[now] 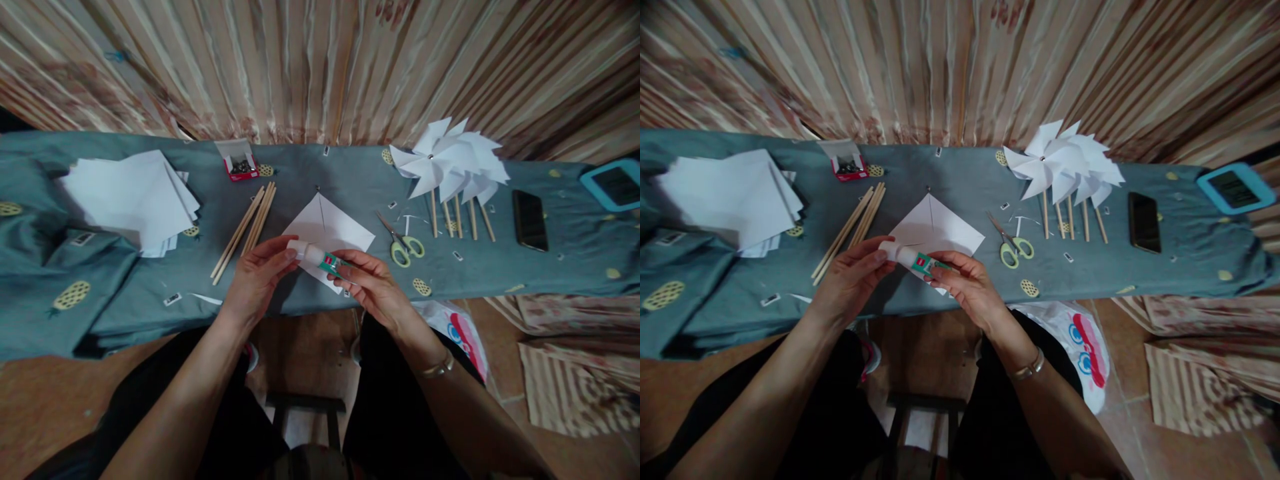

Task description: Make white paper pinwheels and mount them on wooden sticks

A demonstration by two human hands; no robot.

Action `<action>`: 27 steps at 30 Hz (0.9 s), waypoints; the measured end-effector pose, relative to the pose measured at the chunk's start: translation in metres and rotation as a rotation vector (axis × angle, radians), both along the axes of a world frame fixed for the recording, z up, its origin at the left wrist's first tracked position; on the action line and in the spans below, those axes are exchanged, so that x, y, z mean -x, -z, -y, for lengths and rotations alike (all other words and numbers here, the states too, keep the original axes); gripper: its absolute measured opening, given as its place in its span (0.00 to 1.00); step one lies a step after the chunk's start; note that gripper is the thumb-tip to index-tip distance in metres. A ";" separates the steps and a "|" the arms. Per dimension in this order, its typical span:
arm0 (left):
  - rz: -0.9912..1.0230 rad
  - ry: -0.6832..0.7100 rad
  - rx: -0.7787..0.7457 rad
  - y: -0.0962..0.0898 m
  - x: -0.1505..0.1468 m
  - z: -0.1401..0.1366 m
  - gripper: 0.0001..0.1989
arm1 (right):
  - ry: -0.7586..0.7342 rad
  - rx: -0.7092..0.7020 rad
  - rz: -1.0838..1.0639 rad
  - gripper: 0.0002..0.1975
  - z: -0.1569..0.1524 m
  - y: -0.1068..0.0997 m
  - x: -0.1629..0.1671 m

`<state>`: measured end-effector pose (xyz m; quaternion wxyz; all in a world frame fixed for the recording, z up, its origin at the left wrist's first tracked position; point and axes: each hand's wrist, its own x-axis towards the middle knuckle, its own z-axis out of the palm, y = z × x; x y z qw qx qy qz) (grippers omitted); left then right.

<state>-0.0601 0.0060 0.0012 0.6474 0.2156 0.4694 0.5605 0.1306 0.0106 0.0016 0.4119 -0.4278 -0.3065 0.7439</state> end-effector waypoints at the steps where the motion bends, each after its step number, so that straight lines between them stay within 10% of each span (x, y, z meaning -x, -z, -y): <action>1: -0.011 -0.002 -0.006 0.000 0.000 0.000 0.14 | 0.000 -0.001 0.001 0.13 0.000 0.000 0.000; 27: -0.316 0.254 -0.143 -0.005 0.009 0.015 0.18 | -0.131 -0.077 0.103 0.12 0.004 0.000 0.003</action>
